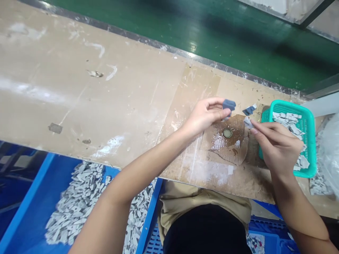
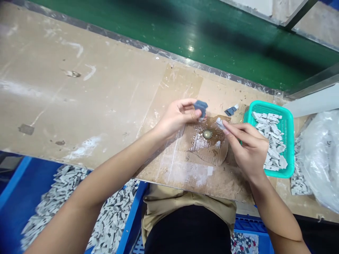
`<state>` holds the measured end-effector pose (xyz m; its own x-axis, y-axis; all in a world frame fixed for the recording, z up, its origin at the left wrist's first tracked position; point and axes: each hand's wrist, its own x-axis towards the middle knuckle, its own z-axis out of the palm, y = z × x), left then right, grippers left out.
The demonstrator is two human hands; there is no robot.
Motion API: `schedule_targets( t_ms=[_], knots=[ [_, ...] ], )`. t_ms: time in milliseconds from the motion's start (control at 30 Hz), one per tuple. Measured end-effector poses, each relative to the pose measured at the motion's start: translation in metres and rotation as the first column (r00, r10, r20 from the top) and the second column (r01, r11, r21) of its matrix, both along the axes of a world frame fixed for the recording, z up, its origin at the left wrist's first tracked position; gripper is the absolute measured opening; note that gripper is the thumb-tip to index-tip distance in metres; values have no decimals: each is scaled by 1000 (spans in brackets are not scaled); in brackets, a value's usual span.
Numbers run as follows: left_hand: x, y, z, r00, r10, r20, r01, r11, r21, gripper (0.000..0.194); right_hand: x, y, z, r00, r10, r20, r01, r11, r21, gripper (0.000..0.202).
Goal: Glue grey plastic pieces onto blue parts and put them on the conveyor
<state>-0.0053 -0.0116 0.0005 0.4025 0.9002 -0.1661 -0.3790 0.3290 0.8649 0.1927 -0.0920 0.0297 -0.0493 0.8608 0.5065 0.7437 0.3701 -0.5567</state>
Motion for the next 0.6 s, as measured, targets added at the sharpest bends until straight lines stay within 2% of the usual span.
schedule_targets(
  t_ms=[133, 233, 433, 600],
  knots=[
    [8, -8, -3, 993, -106, -42, 112, 982, 152, 23, 2, -1, 2, 989, 3, -148, 14, 993, 114, 38],
    [10, -13, -3, 987, -148, -65, 159, 965, 211, 26, 3, -2, 2, 992, 16, -128, 2, 991, 133, 35],
    [6, -18, 3, 980, -164, -113, 188, 948, 258, 23, 3, -3, 5, 993, 68, -92, -59, 994, 95, 37],
    [7, -21, 1, 973, -188, -135, 214, 951, 222, 29, 2, -4, 5, 994, 85, -69, -82, 996, 42, 36]
  ],
)
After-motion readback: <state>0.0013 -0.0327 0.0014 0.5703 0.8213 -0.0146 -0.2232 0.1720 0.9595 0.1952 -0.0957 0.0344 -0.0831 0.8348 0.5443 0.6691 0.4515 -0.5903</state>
